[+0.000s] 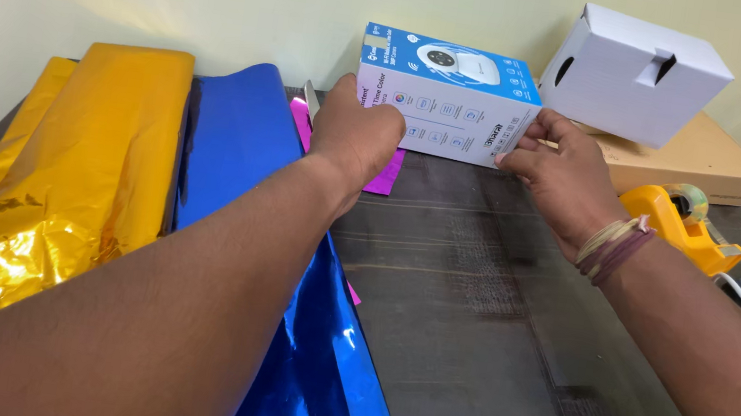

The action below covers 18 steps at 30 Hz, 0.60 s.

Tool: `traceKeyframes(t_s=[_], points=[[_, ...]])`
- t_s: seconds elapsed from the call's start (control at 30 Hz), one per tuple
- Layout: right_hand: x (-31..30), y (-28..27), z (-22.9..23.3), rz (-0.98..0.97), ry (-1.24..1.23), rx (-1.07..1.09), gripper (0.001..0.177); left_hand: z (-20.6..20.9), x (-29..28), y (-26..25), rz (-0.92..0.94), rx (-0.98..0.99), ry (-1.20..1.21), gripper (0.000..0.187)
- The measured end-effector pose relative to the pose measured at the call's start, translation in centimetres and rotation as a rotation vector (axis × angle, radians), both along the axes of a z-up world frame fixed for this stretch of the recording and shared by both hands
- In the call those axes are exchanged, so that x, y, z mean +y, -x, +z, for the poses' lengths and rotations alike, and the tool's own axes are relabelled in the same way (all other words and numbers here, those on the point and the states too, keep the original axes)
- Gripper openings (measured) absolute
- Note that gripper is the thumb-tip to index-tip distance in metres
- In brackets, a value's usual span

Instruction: The person cuts a sheet of gold metallic wrapping paper with scissors, then wraps a small rectangular box with the paper. They fold the paper edges around the box and smooth the sides, but do not tape or finish the wrap.

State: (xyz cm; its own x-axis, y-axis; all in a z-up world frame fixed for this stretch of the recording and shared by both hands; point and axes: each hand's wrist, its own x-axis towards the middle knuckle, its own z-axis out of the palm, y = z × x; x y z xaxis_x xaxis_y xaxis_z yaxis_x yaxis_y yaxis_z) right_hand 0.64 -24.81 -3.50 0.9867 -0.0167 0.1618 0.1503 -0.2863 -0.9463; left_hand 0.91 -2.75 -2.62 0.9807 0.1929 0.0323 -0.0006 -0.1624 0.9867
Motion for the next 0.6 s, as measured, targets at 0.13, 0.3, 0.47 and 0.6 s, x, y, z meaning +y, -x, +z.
traceKeyframes(t_s=[0.13, 0.3, 0.47, 0.6], points=[[-0.2, 1.3, 0.0, -0.021, 0.039, -0.029, 0.039, 0.4, -0.1, 1.5, 0.017, -0.044, 0.022, 0.045], [-0.5, 3.4, 0.1, -0.028, -0.001, -0.013, 0.043, 0.3, -0.3, 4.0, 0.014, -0.031, 0.035, 0.047], [-0.6, 6.1, 0.4, -0.068, -0.003, -0.019, 0.045, 0.2, -0.4, 6.7, 0.016, -0.028, -0.011, 0.047], [-0.7, 8.4, 0.4, -0.104, 0.048, -0.039, 0.048, 0.2, -0.6, 8.5, 0.013, -0.015, -0.011, 0.047]])
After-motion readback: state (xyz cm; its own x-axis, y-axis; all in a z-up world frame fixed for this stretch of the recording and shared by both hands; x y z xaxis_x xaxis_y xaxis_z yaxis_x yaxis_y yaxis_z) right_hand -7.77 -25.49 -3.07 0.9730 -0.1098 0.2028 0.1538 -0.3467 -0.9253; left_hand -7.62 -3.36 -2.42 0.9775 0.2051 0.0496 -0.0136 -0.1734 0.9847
